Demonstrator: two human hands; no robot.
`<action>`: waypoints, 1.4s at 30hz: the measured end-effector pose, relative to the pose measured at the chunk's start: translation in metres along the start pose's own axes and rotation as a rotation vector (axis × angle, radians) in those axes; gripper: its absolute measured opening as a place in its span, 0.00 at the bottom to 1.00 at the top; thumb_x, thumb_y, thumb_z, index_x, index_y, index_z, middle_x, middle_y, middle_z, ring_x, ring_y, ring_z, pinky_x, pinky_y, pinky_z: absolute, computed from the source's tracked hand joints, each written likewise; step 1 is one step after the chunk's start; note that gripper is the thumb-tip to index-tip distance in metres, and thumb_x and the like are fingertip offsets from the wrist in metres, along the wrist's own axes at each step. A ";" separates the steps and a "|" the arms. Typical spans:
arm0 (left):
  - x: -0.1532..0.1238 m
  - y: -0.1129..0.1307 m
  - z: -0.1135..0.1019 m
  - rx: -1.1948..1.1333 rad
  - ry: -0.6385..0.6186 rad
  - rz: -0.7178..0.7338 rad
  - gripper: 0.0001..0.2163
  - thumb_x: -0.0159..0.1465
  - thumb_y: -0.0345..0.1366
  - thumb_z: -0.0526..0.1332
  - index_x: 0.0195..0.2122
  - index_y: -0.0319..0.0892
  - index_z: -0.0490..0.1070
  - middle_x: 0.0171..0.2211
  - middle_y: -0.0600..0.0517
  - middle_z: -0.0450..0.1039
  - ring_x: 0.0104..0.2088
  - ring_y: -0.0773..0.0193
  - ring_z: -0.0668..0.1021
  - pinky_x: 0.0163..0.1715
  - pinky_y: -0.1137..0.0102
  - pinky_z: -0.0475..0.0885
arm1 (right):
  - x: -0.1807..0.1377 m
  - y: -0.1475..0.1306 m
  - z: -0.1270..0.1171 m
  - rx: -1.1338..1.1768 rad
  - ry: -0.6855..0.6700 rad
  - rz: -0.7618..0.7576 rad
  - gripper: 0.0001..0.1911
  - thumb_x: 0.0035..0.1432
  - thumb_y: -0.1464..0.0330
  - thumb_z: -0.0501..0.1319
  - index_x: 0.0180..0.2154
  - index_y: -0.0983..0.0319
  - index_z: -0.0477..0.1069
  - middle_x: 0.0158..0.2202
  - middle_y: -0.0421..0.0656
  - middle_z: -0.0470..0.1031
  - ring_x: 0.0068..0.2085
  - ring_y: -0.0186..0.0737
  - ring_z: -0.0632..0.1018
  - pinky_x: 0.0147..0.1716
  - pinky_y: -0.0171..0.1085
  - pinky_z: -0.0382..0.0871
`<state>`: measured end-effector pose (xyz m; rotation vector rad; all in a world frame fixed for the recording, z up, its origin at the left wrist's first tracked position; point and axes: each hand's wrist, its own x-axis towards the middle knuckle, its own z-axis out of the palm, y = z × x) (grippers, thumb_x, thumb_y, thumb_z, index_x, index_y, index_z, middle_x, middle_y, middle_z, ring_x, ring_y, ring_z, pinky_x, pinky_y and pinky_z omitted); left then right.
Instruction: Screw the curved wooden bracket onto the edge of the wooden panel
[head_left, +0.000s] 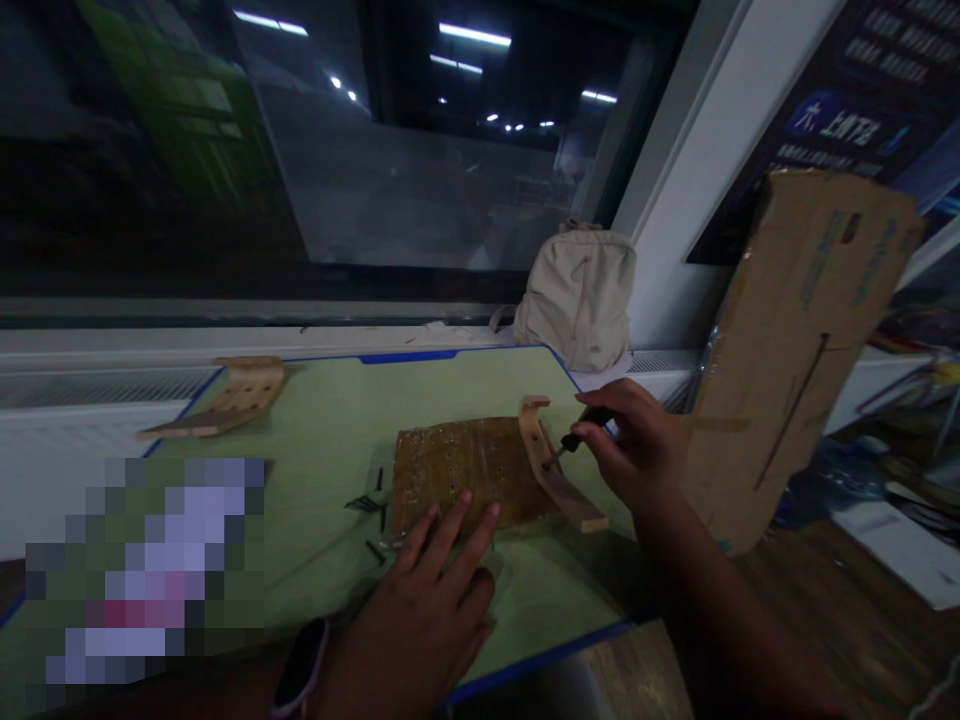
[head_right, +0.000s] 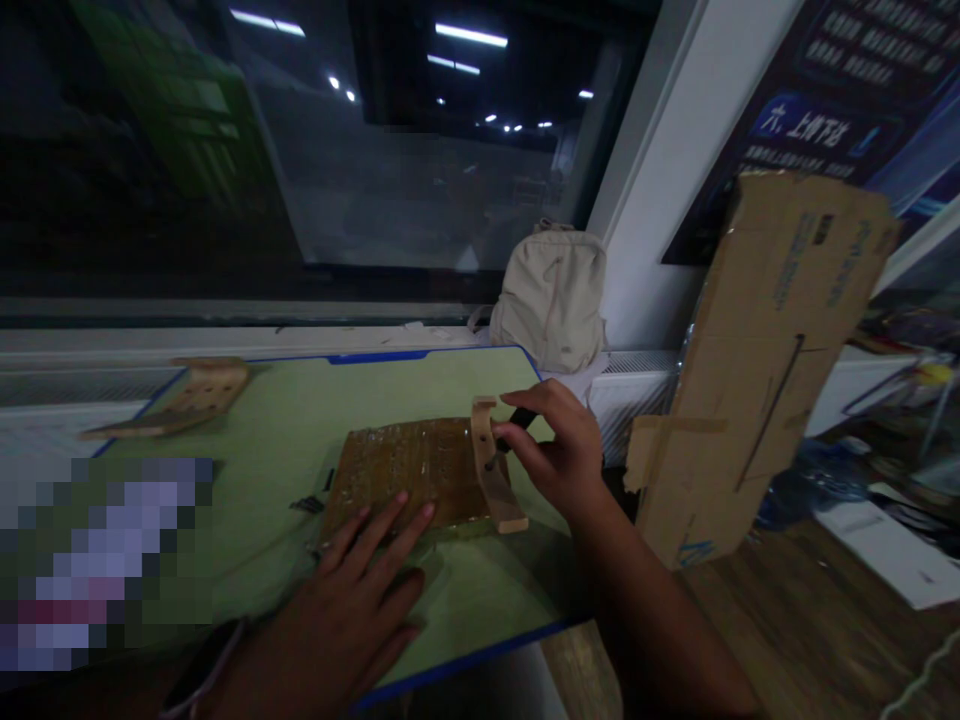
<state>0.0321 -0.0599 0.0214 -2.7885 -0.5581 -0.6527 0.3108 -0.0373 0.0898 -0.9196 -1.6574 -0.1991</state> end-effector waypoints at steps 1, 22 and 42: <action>0.000 0.000 0.000 -0.004 -0.001 -0.001 0.17 0.62 0.50 0.71 0.40 0.45 0.72 0.70 0.43 0.61 0.74 0.44 0.49 0.72 0.54 0.32 | 0.001 -0.001 0.000 0.033 -0.045 -0.009 0.15 0.65 0.66 0.66 0.53 0.53 0.79 0.36 0.43 0.80 0.37 0.41 0.80 0.36 0.42 0.77; -0.003 0.000 0.003 -0.058 0.002 0.000 0.16 0.63 0.48 0.71 0.40 0.43 0.70 0.71 0.41 0.58 0.76 0.44 0.44 0.72 0.54 0.30 | 0.000 -0.003 0.008 0.325 -0.133 0.211 0.17 0.73 0.60 0.56 0.58 0.52 0.75 0.43 0.44 0.81 0.43 0.42 0.83 0.42 0.44 0.79; -0.004 0.000 0.002 -0.064 -0.006 0.002 0.15 0.62 0.46 0.72 0.40 0.43 0.72 0.71 0.39 0.59 0.75 0.42 0.45 0.72 0.53 0.31 | -0.004 0.001 0.012 0.298 -0.046 0.299 0.13 0.65 0.61 0.67 0.50 0.55 0.75 0.36 0.41 0.82 0.35 0.38 0.84 0.35 0.39 0.81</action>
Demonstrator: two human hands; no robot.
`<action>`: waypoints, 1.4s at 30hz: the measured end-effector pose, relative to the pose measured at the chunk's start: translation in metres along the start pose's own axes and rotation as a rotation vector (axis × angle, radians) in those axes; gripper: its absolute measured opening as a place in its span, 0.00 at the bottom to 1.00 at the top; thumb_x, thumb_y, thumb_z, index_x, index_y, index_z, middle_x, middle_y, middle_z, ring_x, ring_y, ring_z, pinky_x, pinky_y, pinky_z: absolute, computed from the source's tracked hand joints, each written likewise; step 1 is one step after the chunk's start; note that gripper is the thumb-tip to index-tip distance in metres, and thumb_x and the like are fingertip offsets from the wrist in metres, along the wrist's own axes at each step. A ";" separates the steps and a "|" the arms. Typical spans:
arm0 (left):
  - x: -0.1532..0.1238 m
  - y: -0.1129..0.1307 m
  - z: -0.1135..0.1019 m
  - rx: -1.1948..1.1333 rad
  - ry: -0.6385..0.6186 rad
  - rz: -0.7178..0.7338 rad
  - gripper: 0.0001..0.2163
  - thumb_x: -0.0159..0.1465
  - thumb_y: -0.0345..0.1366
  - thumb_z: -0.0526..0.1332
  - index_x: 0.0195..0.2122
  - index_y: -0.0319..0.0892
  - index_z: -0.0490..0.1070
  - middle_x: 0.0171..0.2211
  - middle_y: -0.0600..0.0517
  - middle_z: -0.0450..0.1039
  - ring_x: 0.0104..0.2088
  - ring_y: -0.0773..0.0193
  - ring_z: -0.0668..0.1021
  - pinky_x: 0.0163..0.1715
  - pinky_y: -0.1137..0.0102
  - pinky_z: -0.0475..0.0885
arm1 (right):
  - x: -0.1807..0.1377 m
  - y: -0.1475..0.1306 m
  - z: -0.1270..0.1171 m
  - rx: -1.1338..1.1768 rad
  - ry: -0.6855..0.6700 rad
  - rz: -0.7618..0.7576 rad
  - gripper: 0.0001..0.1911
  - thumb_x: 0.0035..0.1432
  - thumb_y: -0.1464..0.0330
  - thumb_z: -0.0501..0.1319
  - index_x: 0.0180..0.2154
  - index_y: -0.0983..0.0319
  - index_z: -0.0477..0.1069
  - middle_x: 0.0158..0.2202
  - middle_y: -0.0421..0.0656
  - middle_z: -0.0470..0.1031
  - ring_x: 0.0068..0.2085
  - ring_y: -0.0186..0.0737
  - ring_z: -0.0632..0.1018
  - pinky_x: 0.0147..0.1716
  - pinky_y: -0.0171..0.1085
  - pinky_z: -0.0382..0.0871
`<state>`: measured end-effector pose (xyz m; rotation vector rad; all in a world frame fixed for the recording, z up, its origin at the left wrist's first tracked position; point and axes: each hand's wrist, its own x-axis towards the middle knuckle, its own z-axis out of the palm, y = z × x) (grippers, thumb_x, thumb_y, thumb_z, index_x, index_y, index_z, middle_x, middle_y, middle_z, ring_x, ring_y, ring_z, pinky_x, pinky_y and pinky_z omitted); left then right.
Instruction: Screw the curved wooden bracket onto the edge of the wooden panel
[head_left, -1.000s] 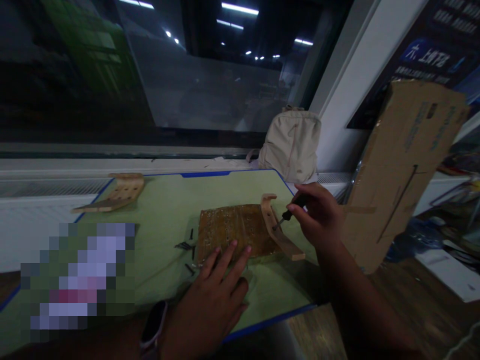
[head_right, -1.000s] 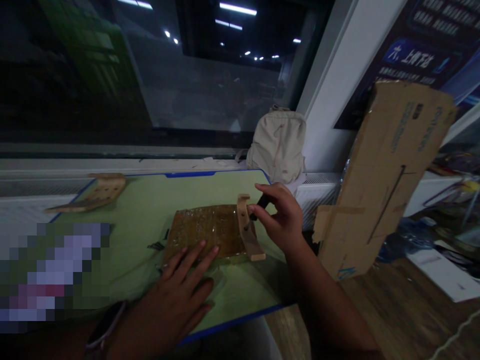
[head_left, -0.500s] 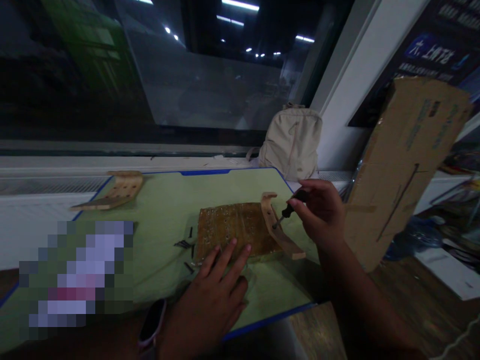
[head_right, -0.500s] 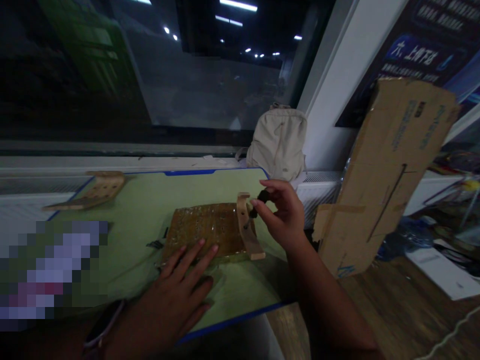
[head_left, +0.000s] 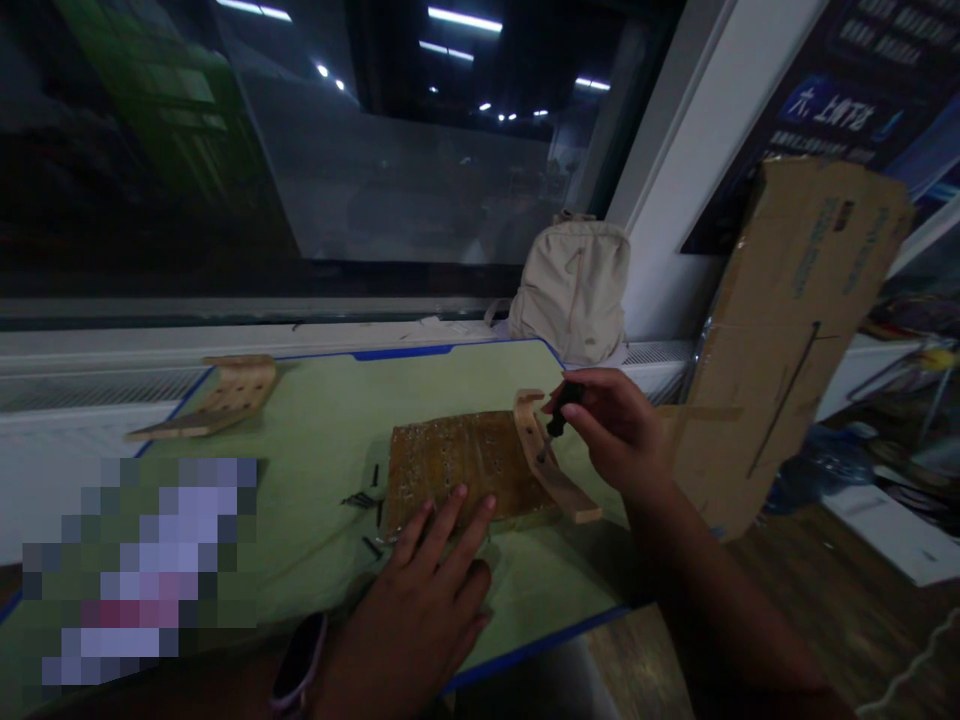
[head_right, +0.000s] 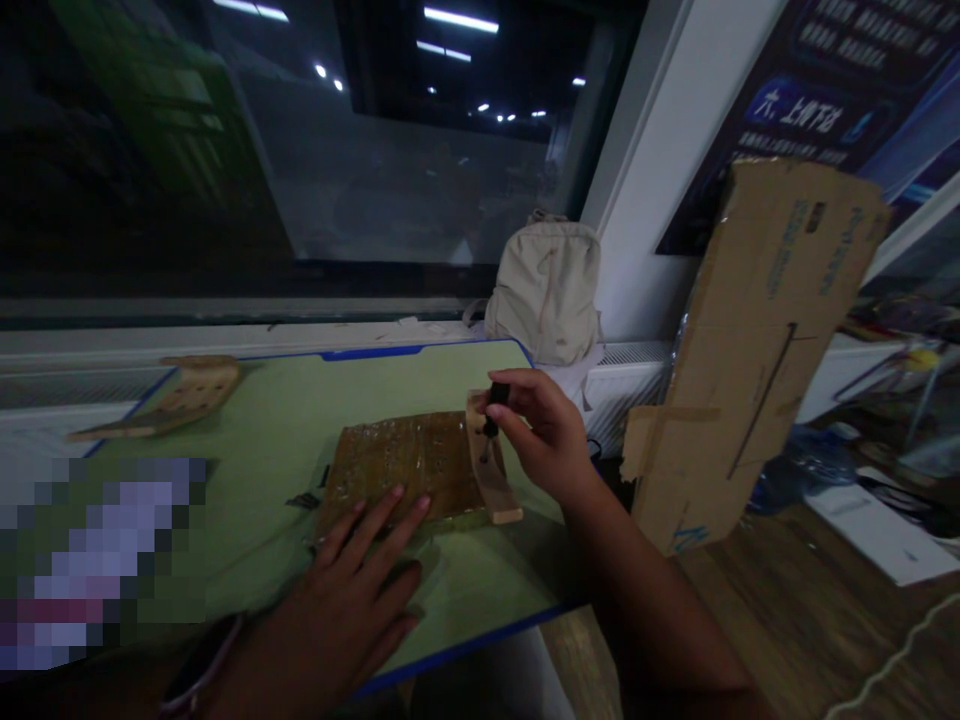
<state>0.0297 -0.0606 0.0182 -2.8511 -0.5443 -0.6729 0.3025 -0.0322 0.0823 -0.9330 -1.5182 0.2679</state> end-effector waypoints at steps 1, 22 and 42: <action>0.000 0.000 0.000 0.000 -0.003 -0.001 0.15 0.63 0.46 0.71 0.40 0.43 0.71 0.71 0.40 0.58 0.75 0.42 0.46 0.72 0.53 0.31 | 0.001 0.001 -0.003 -0.039 0.030 -0.006 0.14 0.62 0.60 0.69 0.48 0.55 0.76 0.35 0.40 0.80 0.34 0.38 0.82 0.33 0.37 0.80; 0.001 -0.001 0.000 0.015 -0.034 -0.011 0.15 0.64 0.48 0.70 0.41 0.43 0.71 0.72 0.41 0.57 0.73 0.42 0.53 0.72 0.53 0.31 | 0.003 -0.006 -0.009 -0.230 -0.067 -0.272 0.16 0.69 0.61 0.60 0.55 0.53 0.78 0.40 0.45 0.83 0.41 0.45 0.82 0.41 0.46 0.78; 0.002 -0.001 -0.001 0.004 -0.006 -0.001 0.16 0.63 0.48 0.71 0.40 0.43 0.71 0.72 0.40 0.57 0.76 0.43 0.45 0.72 0.54 0.30 | 0.001 -0.012 -0.004 -0.093 -0.168 -0.198 0.22 0.74 0.64 0.54 0.65 0.49 0.68 0.49 0.45 0.82 0.49 0.44 0.83 0.47 0.47 0.78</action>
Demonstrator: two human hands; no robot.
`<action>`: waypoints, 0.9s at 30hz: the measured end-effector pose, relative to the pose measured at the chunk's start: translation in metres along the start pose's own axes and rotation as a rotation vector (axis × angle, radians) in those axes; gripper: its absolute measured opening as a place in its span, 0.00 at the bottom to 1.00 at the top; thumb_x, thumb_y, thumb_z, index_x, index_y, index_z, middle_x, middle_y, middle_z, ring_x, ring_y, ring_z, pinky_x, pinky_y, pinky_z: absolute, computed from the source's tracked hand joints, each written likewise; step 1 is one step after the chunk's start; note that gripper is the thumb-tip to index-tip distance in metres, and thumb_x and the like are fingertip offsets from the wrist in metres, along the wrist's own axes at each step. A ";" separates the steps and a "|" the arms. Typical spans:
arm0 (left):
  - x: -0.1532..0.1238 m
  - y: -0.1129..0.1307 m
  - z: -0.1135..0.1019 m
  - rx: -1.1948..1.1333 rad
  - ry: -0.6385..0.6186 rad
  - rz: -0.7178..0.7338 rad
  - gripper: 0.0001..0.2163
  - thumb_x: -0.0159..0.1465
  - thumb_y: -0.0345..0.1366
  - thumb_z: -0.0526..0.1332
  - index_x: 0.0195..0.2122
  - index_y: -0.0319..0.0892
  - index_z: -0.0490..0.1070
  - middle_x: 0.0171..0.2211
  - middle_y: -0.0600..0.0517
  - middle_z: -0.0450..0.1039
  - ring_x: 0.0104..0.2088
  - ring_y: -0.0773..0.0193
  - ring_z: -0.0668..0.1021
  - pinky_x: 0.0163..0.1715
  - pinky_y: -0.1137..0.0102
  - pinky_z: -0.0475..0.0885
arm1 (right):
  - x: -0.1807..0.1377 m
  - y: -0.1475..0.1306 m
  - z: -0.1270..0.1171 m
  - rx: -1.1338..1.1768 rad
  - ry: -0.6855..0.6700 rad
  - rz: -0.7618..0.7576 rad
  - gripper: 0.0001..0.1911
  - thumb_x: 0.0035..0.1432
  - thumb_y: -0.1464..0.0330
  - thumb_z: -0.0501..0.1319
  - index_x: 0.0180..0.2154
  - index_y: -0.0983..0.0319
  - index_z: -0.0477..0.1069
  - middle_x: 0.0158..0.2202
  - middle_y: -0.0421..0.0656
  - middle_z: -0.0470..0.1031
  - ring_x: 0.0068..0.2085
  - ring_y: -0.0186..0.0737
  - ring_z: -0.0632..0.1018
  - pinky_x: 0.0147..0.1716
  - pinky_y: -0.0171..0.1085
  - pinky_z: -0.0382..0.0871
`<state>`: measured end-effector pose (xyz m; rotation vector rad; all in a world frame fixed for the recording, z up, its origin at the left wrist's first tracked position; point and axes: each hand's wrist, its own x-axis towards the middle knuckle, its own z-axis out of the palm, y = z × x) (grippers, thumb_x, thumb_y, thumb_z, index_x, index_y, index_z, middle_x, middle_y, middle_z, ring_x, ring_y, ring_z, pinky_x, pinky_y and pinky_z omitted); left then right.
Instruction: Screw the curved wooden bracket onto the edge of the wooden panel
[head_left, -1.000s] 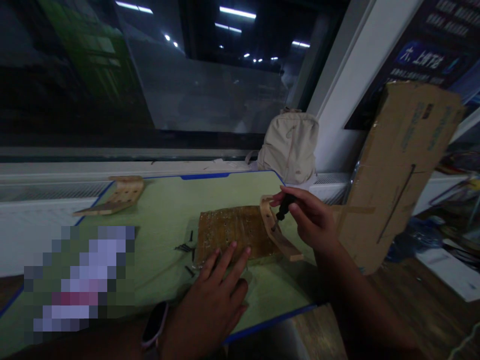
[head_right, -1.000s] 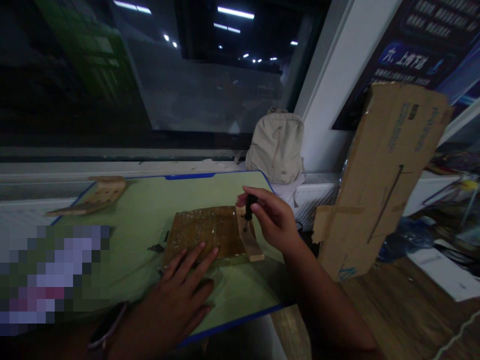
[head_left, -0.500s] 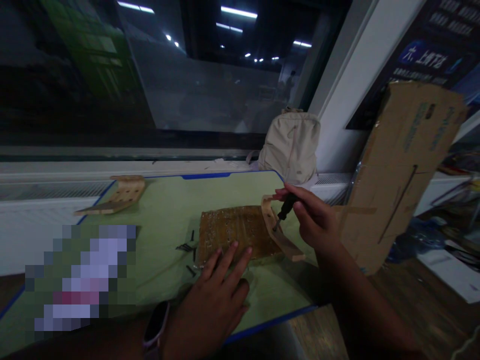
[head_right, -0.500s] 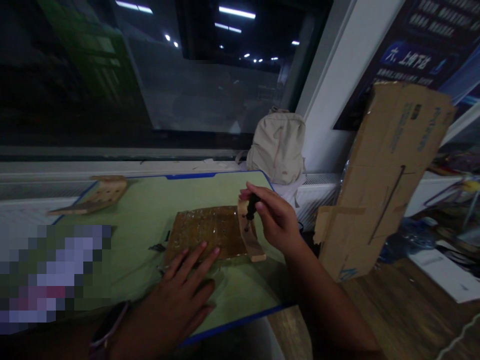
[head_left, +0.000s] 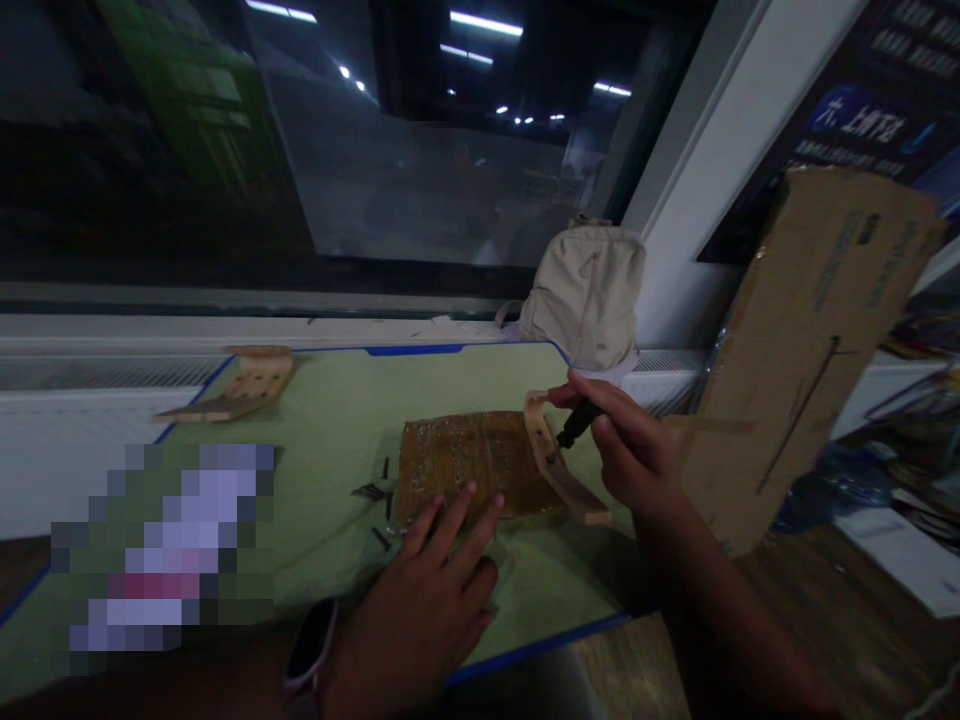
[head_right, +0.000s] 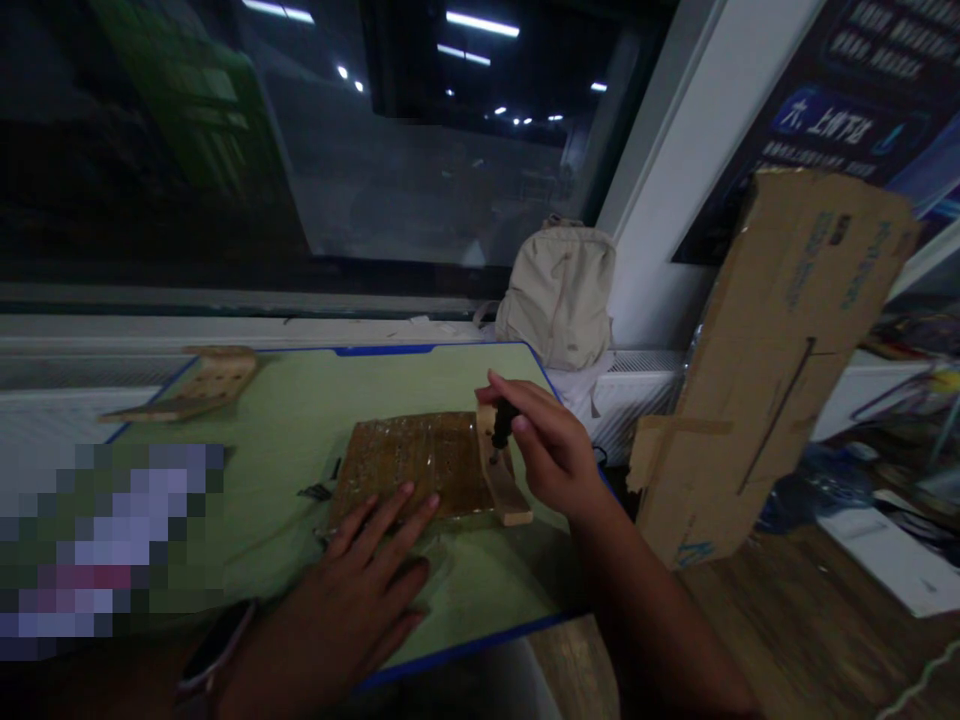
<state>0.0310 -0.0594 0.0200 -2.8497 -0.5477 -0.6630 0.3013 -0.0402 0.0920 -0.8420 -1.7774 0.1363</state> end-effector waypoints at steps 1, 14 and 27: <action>0.000 0.000 0.000 0.001 0.006 -0.001 0.16 0.63 0.48 0.71 0.40 0.43 0.71 0.72 0.40 0.57 0.75 0.43 0.45 0.72 0.54 0.31 | 0.000 0.001 0.001 0.036 0.023 0.033 0.21 0.73 0.65 0.55 0.64 0.47 0.70 0.47 0.44 0.83 0.47 0.43 0.84 0.46 0.45 0.79; 0.004 0.001 -0.006 0.060 -0.059 -0.007 0.16 0.67 0.50 0.68 0.43 0.43 0.71 0.71 0.41 0.60 0.70 0.39 0.64 0.71 0.52 0.30 | -0.003 0.003 -0.006 -0.233 -0.009 -0.016 0.24 0.74 0.63 0.51 0.68 0.51 0.64 0.52 0.49 0.82 0.49 0.46 0.83 0.45 0.46 0.79; 0.004 0.003 -0.004 0.078 -0.037 -0.004 0.16 0.66 0.51 0.68 0.42 0.43 0.72 0.70 0.40 0.61 0.69 0.39 0.64 0.71 0.51 0.27 | -0.008 0.005 -0.015 -0.197 0.024 0.006 0.09 0.69 0.62 0.61 0.47 0.55 0.76 0.37 0.43 0.77 0.37 0.39 0.79 0.35 0.37 0.76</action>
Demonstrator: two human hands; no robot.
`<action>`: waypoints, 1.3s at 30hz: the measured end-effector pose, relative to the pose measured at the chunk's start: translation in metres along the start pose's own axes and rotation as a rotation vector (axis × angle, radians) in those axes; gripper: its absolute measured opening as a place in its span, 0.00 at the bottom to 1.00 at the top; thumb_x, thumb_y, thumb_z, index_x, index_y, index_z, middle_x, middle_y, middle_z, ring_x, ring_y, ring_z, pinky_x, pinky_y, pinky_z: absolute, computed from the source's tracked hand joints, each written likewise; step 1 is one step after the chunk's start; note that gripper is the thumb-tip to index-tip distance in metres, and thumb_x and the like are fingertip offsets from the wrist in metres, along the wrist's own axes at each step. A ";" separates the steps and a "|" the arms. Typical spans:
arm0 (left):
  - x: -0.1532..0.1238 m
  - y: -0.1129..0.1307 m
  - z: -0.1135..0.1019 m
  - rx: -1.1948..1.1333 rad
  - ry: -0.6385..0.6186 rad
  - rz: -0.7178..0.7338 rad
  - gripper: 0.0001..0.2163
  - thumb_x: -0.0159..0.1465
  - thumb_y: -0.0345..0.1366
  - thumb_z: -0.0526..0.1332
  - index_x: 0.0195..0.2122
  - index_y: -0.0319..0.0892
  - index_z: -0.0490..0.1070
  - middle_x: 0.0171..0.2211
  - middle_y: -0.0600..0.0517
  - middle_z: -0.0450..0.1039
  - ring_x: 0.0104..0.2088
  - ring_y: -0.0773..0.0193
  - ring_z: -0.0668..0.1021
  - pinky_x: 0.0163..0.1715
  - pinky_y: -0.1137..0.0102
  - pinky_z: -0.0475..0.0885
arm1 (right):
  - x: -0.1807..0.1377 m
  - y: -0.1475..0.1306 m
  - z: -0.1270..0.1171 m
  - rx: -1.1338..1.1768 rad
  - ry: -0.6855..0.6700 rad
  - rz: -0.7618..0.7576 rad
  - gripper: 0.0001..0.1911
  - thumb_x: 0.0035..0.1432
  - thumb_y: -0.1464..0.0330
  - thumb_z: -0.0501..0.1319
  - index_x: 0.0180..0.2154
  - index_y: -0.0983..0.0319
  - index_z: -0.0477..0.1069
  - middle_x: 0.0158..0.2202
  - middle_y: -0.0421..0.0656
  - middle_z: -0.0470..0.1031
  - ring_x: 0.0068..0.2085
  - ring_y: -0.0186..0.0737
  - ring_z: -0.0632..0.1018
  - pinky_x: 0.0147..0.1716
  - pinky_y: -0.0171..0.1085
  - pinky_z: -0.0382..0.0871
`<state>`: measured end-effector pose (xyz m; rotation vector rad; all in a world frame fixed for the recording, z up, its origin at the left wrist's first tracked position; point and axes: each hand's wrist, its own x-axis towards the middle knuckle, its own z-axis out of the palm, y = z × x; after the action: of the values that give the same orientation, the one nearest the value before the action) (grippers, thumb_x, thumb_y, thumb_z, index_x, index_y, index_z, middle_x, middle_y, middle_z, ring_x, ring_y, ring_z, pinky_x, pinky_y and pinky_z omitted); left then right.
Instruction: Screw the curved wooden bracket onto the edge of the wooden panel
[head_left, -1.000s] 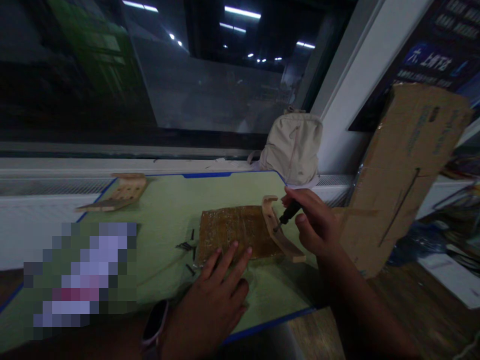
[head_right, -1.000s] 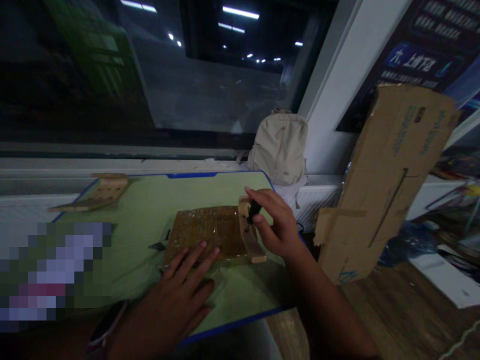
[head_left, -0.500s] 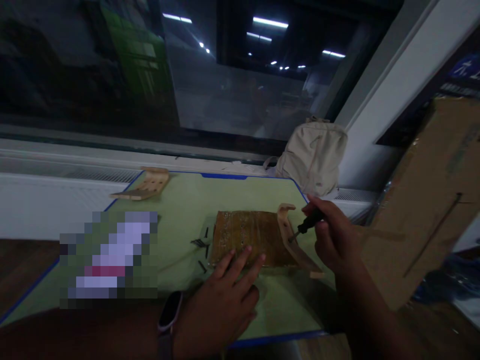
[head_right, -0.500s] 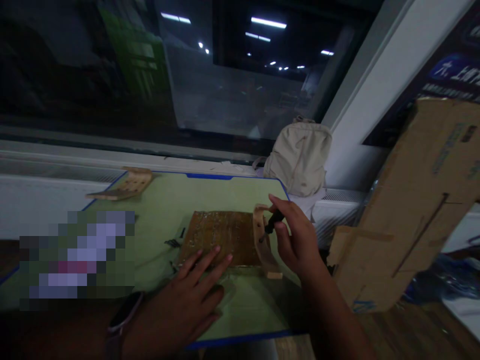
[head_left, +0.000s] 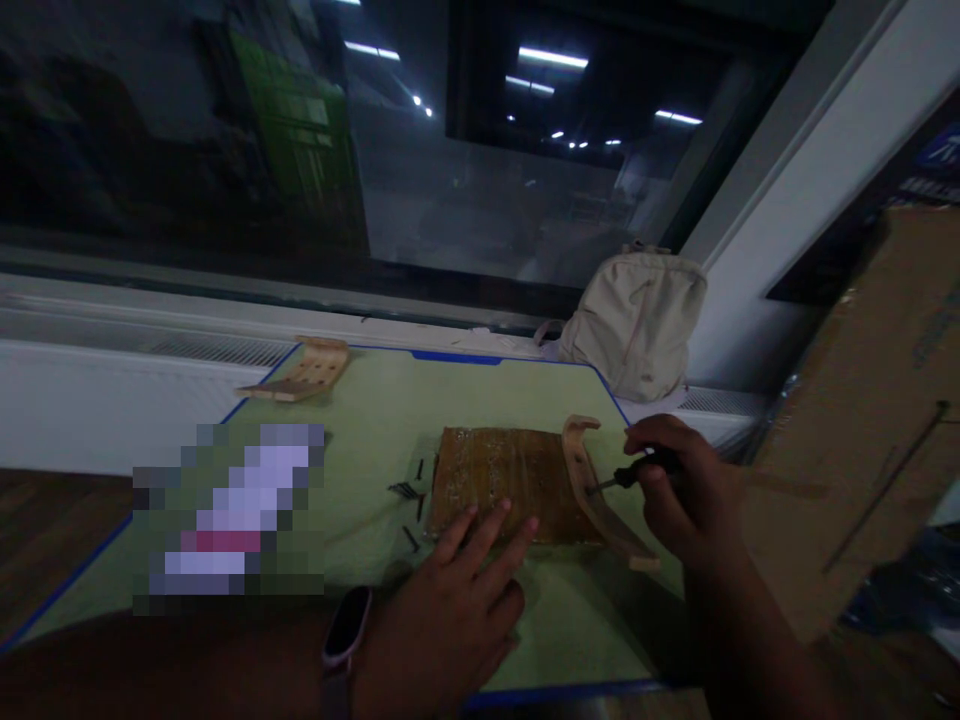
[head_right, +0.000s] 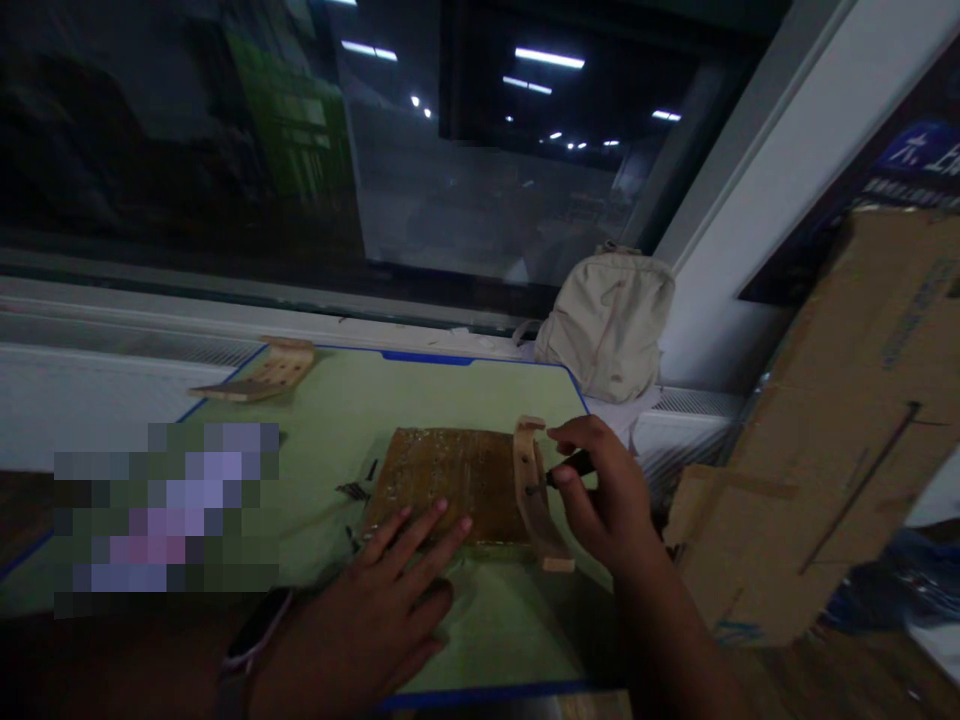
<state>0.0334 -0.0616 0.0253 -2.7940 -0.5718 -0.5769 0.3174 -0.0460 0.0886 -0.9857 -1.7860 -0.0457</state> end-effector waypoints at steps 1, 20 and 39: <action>0.000 0.000 0.001 -0.003 -0.002 -0.003 0.16 0.66 0.51 0.68 0.43 0.43 0.72 0.70 0.40 0.61 0.70 0.39 0.64 0.71 0.51 0.27 | 0.000 -0.002 0.001 0.098 -0.035 0.004 0.11 0.71 0.62 0.58 0.50 0.55 0.74 0.41 0.44 0.78 0.43 0.42 0.80 0.41 0.40 0.78; -0.007 -0.005 0.015 -0.073 0.089 0.018 0.14 0.62 0.49 0.71 0.38 0.44 0.74 0.69 0.42 0.63 0.76 0.45 0.40 0.72 0.54 0.31 | 0.010 -0.004 0.002 0.201 -0.063 0.025 0.21 0.74 0.60 0.52 0.63 0.52 0.71 0.56 0.48 0.82 0.58 0.48 0.81 0.57 0.54 0.78; -0.007 -0.004 0.016 -0.056 0.082 0.019 0.15 0.62 0.50 0.70 0.38 0.45 0.73 0.70 0.43 0.61 0.76 0.45 0.40 0.72 0.53 0.30 | 0.009 -0.009 0.010 0.166 -0.059 -0.026 0.22 0.74 0.64 0.52 0.66 0.50 0.67 0.50 0.46 0.83 0.50 0.44 0.84 0.51 0.50 0.79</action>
<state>0.0312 -0.0554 0.0092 -2.8095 -0.5196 -0.7097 0.3026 -0.0418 0.0949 -0.8527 -1.8249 0.1152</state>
